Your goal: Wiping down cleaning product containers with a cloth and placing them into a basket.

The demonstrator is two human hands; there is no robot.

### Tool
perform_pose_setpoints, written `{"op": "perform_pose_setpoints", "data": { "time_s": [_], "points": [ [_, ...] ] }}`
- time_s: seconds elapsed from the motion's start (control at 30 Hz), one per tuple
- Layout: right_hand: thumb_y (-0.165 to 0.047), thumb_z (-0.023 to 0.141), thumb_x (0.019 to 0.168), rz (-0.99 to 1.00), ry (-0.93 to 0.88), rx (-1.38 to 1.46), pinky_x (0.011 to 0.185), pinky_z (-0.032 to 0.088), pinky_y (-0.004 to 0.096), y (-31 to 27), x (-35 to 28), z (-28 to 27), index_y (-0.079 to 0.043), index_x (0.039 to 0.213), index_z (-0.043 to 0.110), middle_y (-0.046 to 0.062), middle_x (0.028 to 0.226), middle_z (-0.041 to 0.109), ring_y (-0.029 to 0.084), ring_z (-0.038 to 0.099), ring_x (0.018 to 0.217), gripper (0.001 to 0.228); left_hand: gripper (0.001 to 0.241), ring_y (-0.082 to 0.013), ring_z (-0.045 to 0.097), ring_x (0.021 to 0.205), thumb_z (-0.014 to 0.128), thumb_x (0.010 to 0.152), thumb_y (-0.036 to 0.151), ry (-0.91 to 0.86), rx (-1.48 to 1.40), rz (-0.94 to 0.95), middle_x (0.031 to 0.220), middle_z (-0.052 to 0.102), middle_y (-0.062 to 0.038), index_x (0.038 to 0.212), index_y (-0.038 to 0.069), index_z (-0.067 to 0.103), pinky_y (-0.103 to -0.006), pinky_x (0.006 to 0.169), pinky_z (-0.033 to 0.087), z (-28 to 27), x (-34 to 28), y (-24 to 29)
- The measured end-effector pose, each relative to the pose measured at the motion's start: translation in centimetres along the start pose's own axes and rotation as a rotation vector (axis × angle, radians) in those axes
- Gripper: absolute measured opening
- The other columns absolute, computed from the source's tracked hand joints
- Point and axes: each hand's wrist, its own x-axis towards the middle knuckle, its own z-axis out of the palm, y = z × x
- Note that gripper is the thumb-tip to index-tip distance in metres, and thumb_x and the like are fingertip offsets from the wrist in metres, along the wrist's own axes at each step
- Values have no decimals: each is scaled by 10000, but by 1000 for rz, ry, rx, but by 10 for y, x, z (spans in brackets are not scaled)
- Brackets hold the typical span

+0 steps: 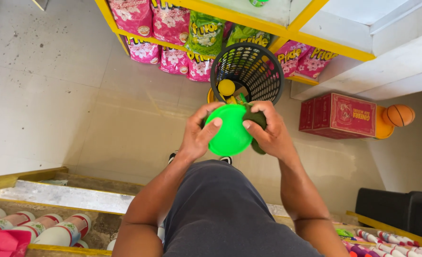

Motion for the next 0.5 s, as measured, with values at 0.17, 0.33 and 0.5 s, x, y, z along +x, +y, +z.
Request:
{"op": "perform_pose_setpoints", "data": {
  "time_s": [0.17, 0.33, 0.5],
  "points": [
    [-155, 624, 1027, 250, 276, 455, 700, 456, 339, 11, -15, 57, -108, 1245, 429, 83, 953, 523, 175, 542, 795, 296, 454, -205, 557, 1190, 577, 1032, 320, 275, 23, 224, 1267, 644, -157, 1382, 31, 559, -426, 1050, 459, 17, 4, -19],
    [-99, 601, 1036, 279, 495, 819, 715, 484, 260, 14, -17, 63, -161, 1237, 401, 48, 952, 549, 106, 566, 787, 291, 527, -197, 438, 1338, 548, 1045, 356, 299, -52, 272, 1451, 504, -134, 1443, 48, 390, -435, 1148, 366, 27, -10, -40],
    [0, 760, 883, -32, 91, 314, 801, 506, 374, 17, -11, 5, -29, 1134, 573, 172, 1062, 619, 273, 661, 938, 315, 648, -210, 444, 1168, 769, 892, 365, -40, -212, -2, 1240, 484, -113, 1275, 101, 318, -414, 1032, 385, 7, -15, -27]
  ]
}}
